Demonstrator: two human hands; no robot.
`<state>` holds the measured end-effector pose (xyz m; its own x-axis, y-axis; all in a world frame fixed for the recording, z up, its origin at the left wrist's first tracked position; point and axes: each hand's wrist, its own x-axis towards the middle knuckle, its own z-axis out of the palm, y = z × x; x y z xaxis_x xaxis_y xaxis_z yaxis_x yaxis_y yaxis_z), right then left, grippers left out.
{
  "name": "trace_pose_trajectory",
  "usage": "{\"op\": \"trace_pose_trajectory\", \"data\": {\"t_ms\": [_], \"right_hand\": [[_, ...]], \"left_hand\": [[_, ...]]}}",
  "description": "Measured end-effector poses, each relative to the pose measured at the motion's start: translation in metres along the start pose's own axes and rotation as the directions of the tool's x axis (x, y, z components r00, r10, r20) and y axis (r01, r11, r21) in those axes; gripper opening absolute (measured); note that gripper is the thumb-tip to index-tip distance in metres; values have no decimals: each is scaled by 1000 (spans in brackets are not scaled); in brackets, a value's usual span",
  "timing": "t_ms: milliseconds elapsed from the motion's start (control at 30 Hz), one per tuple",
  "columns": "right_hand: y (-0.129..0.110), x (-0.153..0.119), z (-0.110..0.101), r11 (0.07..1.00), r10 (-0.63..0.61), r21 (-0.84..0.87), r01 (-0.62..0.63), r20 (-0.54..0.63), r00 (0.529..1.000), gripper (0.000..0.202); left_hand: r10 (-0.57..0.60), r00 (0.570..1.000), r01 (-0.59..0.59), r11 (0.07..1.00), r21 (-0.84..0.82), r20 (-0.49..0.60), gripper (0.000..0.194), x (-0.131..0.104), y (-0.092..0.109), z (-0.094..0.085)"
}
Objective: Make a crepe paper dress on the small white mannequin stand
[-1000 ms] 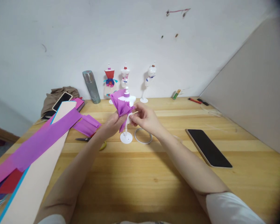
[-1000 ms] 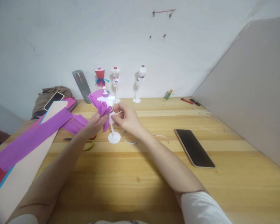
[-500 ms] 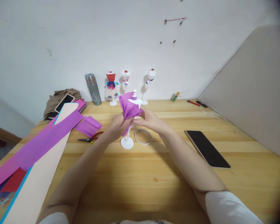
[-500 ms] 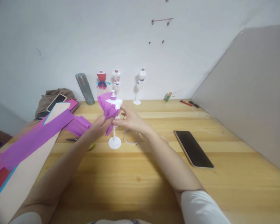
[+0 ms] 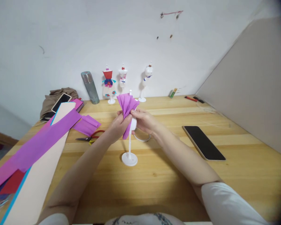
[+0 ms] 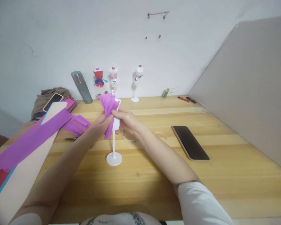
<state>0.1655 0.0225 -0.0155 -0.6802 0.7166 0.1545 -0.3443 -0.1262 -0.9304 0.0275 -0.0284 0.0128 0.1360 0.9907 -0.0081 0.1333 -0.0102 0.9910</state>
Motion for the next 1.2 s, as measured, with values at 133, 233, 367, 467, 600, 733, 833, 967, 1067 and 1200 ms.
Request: {"op": "trace_pose_trajectory", "data": {"t_ms": [133, 233, 367, 467, 600, 733, 833, 967, 1067, 1200], "right_hand": [[7, 3, 0, 1000, 19, 16, -18, -67, 998, 48], [6, 2, 3, 1000, 11, 13, -10, -54, 998, 50], [2, 1, 5, 1000, -8, 1, 8, -35, 999, 55], [-1, 0, 4, 1000, -25, -13, 26, 43, 999, 59], [-2, -2, 6, 998, -56, -36, 58, 64, 996, 61], [0, -2, 15, 995, -57, -84, 45, -143, 988, 55], [1, -2, 21, 996, -45, -91, 26, -212, 976, 56], [-2, -3, 20, 995, -50, -89, 34, -179, 983, 61], [-3, -3, 15, 994, -55, -103, 43, -126, 990, 59], [-2, -2, 7, 994, -47, -100, 37, -101, 994, 56]], "left_hand": [[-11, 1000, 13, 999, -43, 29, 41, 6, -10, -1], [5, 996, 2, 997, -80, 90, 47, 11, -18, -2], [49, 990, -38, 996, -80, 136, 51, 14, -21, -5], [83, 984, -76, 996, -52, 159, 45, 13, -18, -7], [148, 976, -156, 987, 34, 161, 40, 12, -17, -6], [208, 964, -224, 971, 88, 164, 44, 12, -20, -4], [250, 956, -273, 949, 156, 150, 49, 13, -21, -4], [239, 958, -268, 944, 193, 160, 48, 13, -20, -6], [114, 976, -143, 978, 149, 188, 48, 12, -15, -8], [44, 972, -33, 998, -53, 230, 50, 7, -8, -10]]}}
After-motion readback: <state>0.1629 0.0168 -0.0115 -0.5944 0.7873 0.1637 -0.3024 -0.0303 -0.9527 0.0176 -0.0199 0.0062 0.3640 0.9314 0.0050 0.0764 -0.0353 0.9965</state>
